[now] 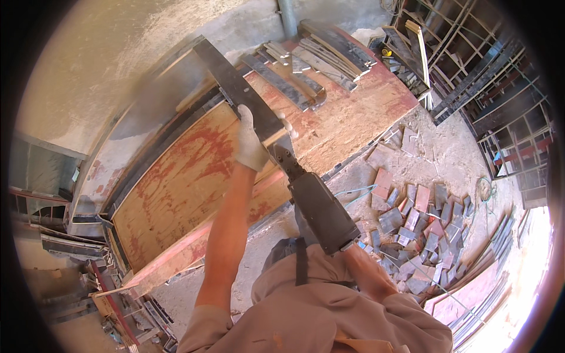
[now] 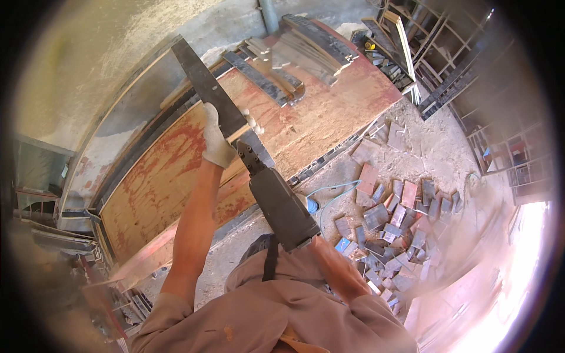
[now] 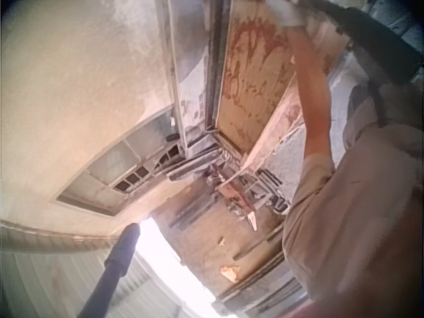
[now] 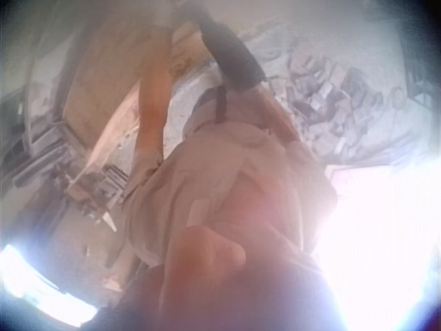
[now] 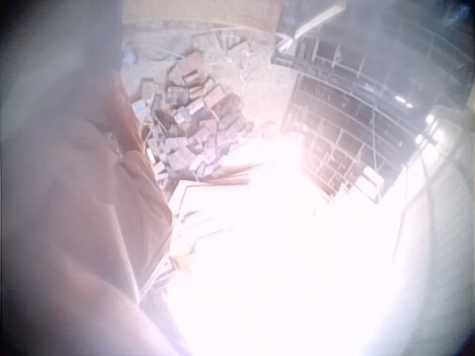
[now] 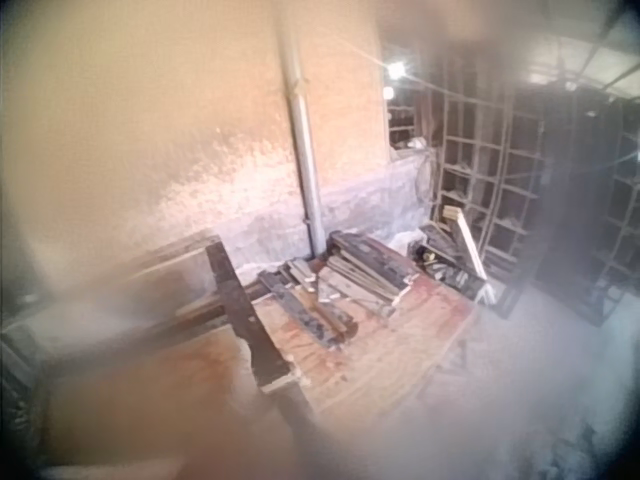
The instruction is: The person assembles a wooden frame by positioning wooden planks and using a nail gun to fasten them together. They repeatedly pick up planks, align them on a work surface, and drive nails to secure the joints.
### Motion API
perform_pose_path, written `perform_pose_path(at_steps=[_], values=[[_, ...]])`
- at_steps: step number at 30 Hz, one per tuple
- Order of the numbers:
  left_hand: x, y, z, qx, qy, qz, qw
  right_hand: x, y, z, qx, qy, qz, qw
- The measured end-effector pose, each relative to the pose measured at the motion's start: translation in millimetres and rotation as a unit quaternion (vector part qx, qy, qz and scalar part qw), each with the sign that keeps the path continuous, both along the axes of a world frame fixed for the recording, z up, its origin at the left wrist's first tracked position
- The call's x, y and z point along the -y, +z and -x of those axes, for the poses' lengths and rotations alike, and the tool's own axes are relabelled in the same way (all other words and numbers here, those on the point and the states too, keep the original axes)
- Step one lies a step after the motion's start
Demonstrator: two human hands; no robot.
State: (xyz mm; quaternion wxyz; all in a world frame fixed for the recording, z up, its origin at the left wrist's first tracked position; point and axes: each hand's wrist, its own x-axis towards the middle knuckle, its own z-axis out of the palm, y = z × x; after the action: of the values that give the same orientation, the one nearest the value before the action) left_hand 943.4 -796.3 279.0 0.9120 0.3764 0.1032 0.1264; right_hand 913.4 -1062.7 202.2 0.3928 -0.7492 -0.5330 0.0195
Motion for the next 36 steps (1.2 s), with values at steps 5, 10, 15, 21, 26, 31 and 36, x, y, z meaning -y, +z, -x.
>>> perform_pose_path(at_steps=[5, 10, 15, 21, 26, 31, 36], values=[[-5, -10, 6, -0.041, 0.037, -0.040, 0.998, 17, -6, -21, -0.073, -0.022, 0.014, 0.997], [-57, 10, -23, -0.097, 0.140, -0.005, 0.985, 49, -10, -89, -0.111, -0.088, 0.040, 0.989], [-163, 12, -68, -0.215, 0.238, -0.236, 0.917, 14, 9, -210, -0.046, -0.044, 0.062, 0.996], [-247, 31, -116, -0.396, 0.279, -0.370, 0.792, -172, 148, -302, 0.121, 0.086, 0.037, 0.988], [-285, 26, -144, -0.481, 0.237, -0.444, 0.718, -272, 188, -330, -0.014, 0.120, 0.147, 0.982], [-273, 49, -149, -0.503, 0.175, -0.461, 0.710, -321, 172, -354, -0.110, 0.164, 0.092, 0.976], [-269, 63, -136, -0.520, 0.204, -0.451, 0.696, -359, 238, -336, -0.378, 0.083, 0.180, 0.904]])
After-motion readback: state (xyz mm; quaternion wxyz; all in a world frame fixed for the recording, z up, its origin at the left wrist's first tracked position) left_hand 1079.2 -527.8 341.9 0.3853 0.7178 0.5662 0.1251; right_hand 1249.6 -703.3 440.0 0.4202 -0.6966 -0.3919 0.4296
